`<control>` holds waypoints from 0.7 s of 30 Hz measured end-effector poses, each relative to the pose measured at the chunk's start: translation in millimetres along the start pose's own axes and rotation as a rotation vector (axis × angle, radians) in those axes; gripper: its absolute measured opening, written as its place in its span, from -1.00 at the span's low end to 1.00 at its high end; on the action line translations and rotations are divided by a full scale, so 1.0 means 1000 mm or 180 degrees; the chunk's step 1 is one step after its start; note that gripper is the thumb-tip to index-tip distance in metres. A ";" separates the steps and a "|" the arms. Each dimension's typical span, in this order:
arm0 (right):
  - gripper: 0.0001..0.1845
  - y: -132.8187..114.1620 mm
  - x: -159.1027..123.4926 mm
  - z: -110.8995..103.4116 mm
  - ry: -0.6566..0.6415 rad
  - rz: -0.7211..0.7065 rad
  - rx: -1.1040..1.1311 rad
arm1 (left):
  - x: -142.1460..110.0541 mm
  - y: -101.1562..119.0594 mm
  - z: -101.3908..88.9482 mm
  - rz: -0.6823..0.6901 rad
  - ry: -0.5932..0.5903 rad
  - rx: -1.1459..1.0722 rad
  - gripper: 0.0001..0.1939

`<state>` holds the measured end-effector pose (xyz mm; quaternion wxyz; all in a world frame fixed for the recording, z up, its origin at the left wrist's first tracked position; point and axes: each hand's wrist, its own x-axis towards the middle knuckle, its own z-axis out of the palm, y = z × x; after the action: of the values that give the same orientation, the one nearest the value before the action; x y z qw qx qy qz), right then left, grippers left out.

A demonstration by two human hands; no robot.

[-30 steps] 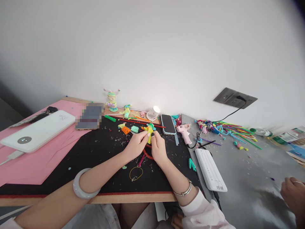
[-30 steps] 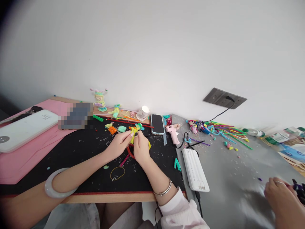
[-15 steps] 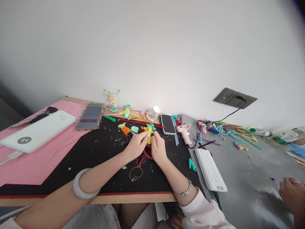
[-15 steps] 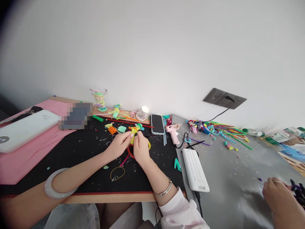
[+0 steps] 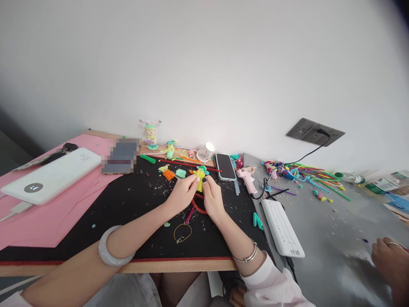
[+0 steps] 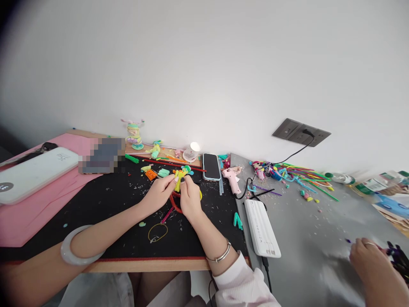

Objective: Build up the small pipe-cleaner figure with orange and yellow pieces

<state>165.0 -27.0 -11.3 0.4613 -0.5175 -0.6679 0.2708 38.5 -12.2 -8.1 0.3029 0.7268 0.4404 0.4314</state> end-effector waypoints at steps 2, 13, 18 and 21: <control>-0.75 -0.001 0.000 0.000 -0.0012 0.0006 -0.0028 | 0.000 0.000 0.000 -0.0022 0.0064 0.0022 -0.68; -0.75 -0.005 -0.001 0.002 -0.0070 -0.0180 -0.0305 | 0.000 0.000 0.002 -0.0064 0.0155 0.0108 -0.70; -0.76 -0.008 -0.002 0.004 -0.0038 -0.0219 -0.0345 | -0.003 0.002 0.003 -0.0086 0.0172 0.0102 -0.71; -0.76 -0.008 -0.003 0.005 -0.0010 -0.0258 -0.0397 | -0.004 0.002 0.003 -0.0071 0.0220 0.0139 -0.70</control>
<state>157.0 -31.5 -7.6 0.4376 -0.5174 -0.7046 0.2106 41.3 -16.4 -9.6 0.2763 0.7129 0.4680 0.4432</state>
